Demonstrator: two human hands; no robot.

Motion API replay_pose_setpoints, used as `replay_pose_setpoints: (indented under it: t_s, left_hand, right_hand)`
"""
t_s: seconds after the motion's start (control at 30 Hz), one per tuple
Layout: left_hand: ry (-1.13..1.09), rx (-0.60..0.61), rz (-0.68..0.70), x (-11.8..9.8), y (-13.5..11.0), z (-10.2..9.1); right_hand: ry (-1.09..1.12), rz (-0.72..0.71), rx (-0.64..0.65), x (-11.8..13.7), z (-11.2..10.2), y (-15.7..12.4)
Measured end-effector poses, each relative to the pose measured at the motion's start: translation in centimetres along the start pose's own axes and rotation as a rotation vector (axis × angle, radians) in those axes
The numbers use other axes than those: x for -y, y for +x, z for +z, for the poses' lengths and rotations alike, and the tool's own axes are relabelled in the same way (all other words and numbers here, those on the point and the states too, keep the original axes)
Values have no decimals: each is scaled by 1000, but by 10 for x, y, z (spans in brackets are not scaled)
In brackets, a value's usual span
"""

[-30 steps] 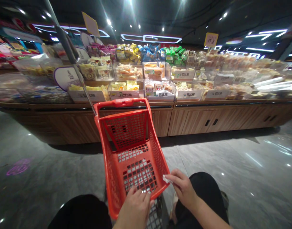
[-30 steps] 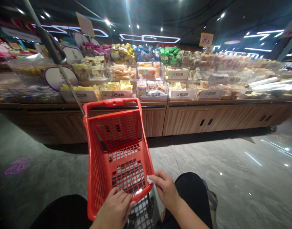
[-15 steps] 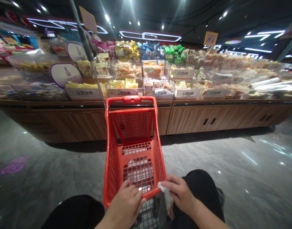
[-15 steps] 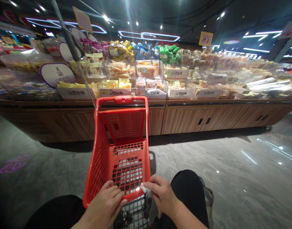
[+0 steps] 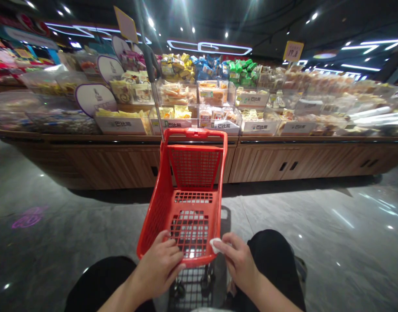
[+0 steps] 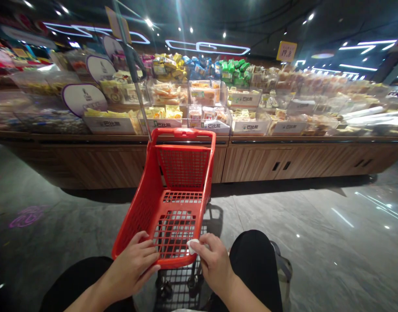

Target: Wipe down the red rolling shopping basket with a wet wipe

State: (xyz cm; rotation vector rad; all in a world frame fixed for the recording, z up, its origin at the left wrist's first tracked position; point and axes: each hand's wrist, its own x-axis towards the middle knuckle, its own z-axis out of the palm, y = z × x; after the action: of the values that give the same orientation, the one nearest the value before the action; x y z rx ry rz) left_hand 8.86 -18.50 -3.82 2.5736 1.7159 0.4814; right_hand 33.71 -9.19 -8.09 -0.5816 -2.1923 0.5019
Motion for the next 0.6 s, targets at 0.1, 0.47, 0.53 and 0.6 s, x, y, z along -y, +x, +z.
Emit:
replay_pose_setpoints:
  t_s: [0.1, 0.47, 0.53, 0.6]
  left_hand:
    - [-8, -11, -51, -2, -1, -6]
    - [-6, -178, -273, -65, 40, 52]
    - [11, -200, -250, -64, 43, 61]
    - [13, -213, -228, -60, 44, 65]
  right_hand:
    - [-64, 42, -96, -7, -4, 11]
    - [-98, -205, 63, -5, 6, 13]
    - [-126, -227, 87, -17, 5, 22]
    - [-144, -192, 23, -32, 4, 37]
